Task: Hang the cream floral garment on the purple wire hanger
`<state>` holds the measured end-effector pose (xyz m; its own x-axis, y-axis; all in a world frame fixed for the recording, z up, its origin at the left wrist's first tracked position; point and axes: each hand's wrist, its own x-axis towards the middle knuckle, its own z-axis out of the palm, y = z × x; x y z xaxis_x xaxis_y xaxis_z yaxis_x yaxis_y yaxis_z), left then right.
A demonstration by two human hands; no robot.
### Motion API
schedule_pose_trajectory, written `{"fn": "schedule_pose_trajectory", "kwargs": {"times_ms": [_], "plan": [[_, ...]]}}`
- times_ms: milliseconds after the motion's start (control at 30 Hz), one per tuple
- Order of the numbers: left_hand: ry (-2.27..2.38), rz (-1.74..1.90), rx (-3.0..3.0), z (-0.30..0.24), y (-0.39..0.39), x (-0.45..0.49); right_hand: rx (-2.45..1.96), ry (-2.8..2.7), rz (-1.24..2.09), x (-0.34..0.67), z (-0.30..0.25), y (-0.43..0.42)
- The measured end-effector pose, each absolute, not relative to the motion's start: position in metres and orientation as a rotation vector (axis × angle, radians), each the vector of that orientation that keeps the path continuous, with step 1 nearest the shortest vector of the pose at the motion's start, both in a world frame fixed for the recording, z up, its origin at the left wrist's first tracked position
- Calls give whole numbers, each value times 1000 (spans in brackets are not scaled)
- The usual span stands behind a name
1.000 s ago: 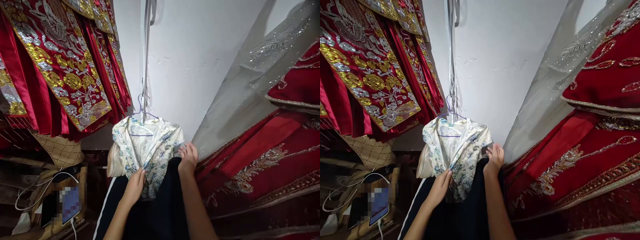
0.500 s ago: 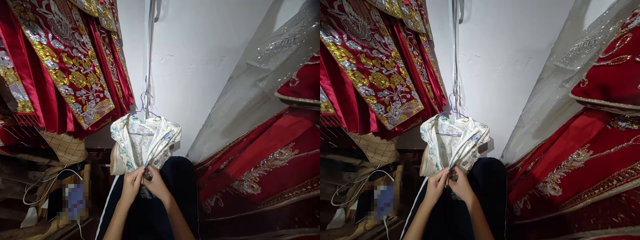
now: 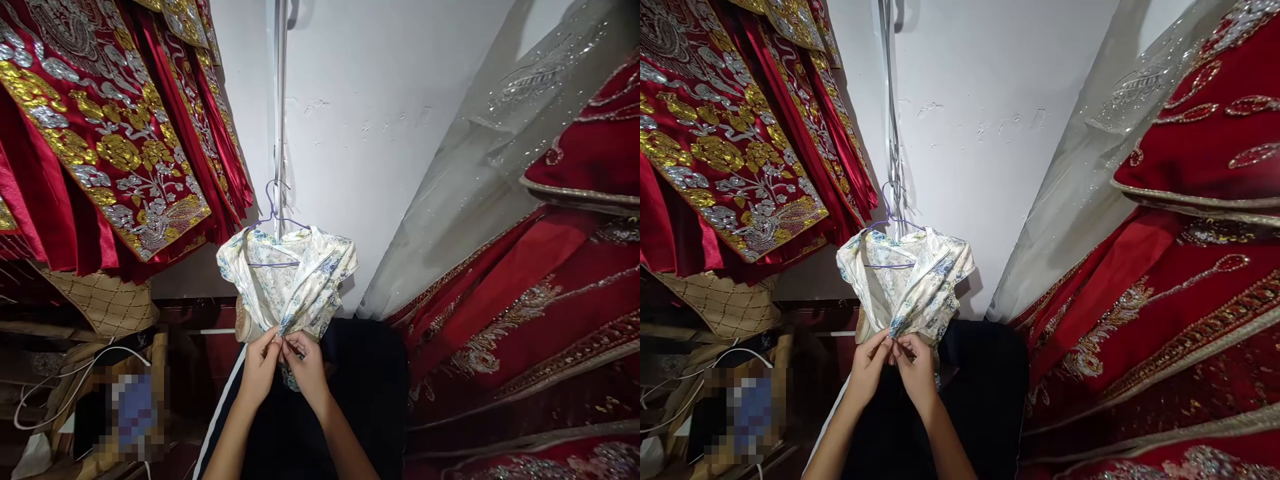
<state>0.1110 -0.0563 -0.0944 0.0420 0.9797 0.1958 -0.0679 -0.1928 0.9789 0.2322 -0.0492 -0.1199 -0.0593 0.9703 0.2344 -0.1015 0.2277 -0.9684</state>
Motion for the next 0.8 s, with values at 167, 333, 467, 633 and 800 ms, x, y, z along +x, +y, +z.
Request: {"fn": "schedule_pose_trajectory", "kwargs": {"times_ms": [167,333,467,633,800], "plan": [[925,1379,1180,-96,-50,110,-948,-1247,1114,232,-114,-51],[866,1392,931,-88,-58,118,-946,-1239,1102,231,-117,-50],[902,1454,765,-54,-56,126,-1052,-1276,939,223,-128,-48],[876,1605,877,23,-3,117,-1149,-1456,618,217,-145,-46],[786,1733,1090,88,46,115,-1159,-1548,484,215,-166,-52]]}}
